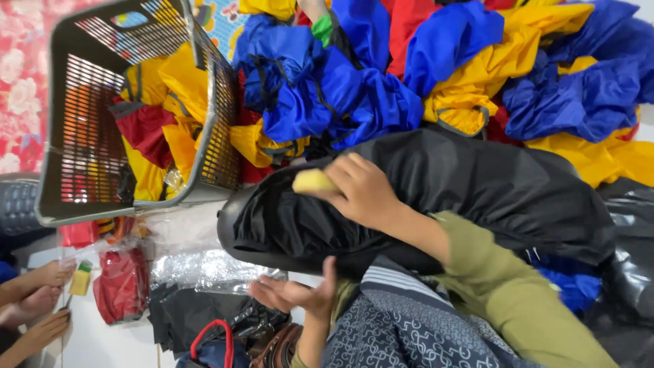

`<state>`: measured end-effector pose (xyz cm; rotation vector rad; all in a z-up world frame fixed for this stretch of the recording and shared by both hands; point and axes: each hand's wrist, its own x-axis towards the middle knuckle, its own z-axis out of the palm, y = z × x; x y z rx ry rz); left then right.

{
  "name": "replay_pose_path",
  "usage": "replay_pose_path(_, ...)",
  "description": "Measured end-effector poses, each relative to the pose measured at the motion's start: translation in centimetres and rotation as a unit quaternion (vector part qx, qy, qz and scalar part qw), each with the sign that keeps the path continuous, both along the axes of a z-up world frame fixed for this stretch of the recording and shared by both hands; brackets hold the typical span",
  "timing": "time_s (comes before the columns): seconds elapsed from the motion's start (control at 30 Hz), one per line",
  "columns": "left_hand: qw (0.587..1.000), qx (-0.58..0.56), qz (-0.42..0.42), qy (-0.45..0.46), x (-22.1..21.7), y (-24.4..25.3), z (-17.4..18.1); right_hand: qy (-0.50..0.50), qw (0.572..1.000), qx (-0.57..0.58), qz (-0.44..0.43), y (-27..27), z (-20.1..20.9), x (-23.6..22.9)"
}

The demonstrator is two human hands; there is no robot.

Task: Trimming loose threads from fabric covers using scissors and fitting them onto a motorcycle seat.

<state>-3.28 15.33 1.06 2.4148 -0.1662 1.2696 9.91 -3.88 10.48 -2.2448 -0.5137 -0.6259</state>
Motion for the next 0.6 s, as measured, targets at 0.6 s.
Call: replay_pose_path(0.6, 0.957, -0.275, -0.026, 0.087, 2.9, 0.6, 9.4, 0.064, 0.971, -0.059, 0.221, -1.2, -8.7, -11.8)
